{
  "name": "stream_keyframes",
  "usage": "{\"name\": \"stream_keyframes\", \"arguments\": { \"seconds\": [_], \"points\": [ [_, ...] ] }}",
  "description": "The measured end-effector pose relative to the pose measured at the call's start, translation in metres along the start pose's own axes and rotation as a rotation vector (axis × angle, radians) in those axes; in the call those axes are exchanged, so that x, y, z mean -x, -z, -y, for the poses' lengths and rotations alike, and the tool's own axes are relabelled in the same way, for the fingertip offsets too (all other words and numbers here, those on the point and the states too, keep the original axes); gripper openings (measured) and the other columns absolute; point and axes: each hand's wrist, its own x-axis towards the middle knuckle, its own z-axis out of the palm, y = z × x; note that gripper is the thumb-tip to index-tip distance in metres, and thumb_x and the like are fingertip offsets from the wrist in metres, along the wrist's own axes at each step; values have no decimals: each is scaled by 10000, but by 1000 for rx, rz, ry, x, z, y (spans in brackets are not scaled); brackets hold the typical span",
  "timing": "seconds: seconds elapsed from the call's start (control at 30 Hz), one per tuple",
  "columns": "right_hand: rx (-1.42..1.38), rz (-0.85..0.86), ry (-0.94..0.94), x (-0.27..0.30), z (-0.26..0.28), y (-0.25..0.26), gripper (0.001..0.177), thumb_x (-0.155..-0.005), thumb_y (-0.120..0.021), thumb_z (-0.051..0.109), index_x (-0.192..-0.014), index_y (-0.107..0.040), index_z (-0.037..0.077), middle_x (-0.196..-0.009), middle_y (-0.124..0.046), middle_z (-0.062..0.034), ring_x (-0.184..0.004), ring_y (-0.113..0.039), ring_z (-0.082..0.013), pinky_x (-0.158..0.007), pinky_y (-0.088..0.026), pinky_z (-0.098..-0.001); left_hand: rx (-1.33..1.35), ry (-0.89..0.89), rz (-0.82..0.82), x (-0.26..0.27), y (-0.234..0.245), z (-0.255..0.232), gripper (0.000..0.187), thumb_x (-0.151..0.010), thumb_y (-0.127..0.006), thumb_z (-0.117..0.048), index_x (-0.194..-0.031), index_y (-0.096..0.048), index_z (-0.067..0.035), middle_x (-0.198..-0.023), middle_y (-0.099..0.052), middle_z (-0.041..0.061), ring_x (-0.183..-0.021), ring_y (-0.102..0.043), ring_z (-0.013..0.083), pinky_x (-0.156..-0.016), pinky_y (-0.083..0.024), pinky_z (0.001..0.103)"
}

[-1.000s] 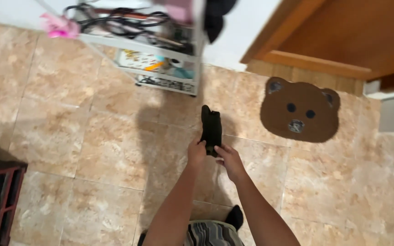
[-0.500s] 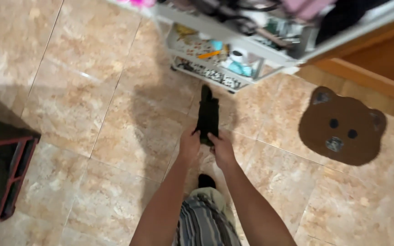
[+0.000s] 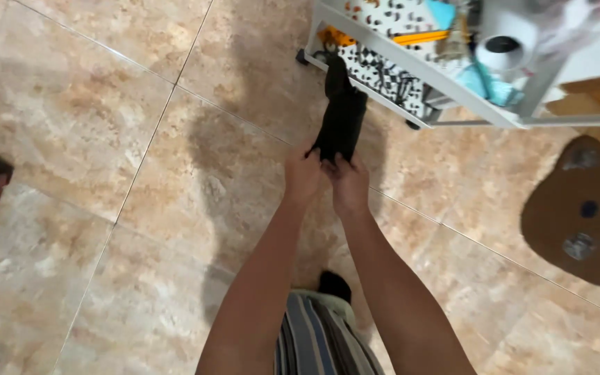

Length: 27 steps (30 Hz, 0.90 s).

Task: Picking up various personal items from the floor and organizing them into a rolling storage cart.

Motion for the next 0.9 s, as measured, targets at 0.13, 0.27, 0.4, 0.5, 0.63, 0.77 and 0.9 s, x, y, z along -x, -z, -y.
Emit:
{"name": "stream_keyframes", "arguments": {
  "seconds": [0.13, 0.27, 0.4, 0.5, 0.63, 0.77, 0.9],
  "points": [
    [-120, 20, 57, -78, -61, 21, 198, -1053, -553, 13, -1225, -622, -58, -1033, -700, -139, -881, -702, -232, -816, -576, -383, -94, -115, -114, -72, 1, 67, 203, -972, -570, -46, -1070, -729, 34, -849, -688, 61, -765, -636, 159, -686, -514, 338],
    [-154, 65, 182, -122, -65, 11, 268, -1049, -520, 13, -1301, -610, -6, -1101, -697, -111, -908, -693, -210, -871, -585, -376, 101, -200, -66, -113, -9, 73, 213, -984, -562, -43, -1097, -729, 26, -989, -670, 55, -904, -637, 152, -799, -514, 319],
    [-179, 91, 234, -158, -33, -22, 404, -1060, -471, 0, -1460, -524, -16, -1284, -641, -158, -1070, -681, -242, -985, -584, -401, 220, -213, -199, -154, -24, 57, 343, -946, -643, -41, -1285, -584, -47, -976, -603, 37, -902, -590, 141, -786, -508, 302],
    [-80, 100, 208, -162, 2, -53, 689, -977, -465, -69, -1584, -231, 158, -1494, -472, -104, -1264, -589, -255, -1049, -529, -383, 418, -321, -106, -197, -33, 96, 230, -1012, -655, -19, -1231, -594, 10, -1070, -633, 45, -993, -610, 144, -884, -510, 308],
    [-44, 196, 401, -183, -17, -25, 764, -999, -453, -139, -1675, -173, 81, -1672, -291, -89, -1476, -437, -241, -1202, -432, -342, 382, -313, 5, -182, -29, 85, 215, -1018, -627, -55, -1221, -635, 15, -1133, -666, 56, -1063, -627, 139, -958, -510, 284],
    [-22, 137, 237, -146, -11, -20, 768, -933, -437, -149, -1639, -199, 42, -1661, -294, -167, -1470, -434, -286, -1161, -436, -359, 312, -161, 23, -146, -24, 68, 270, -1001, -601, -97, -1248, -647, 1, -1168, -682, 53, -1087, -634, 130, -955, -505, 274],
    [-9, 50, 226, -104, -12, 0, 749, -915, -463, -148, -1623, -259, -13, -1742, -265, -155, -1166, -417, -230, -893, -323, -383, 312, -46, 61, -94, -19, 55, 304, -1012, -576, -133, -1284, -652, -21, -1167, -678, 38, -1032, -610, 121, -888, -500, 281]
  ]
}}
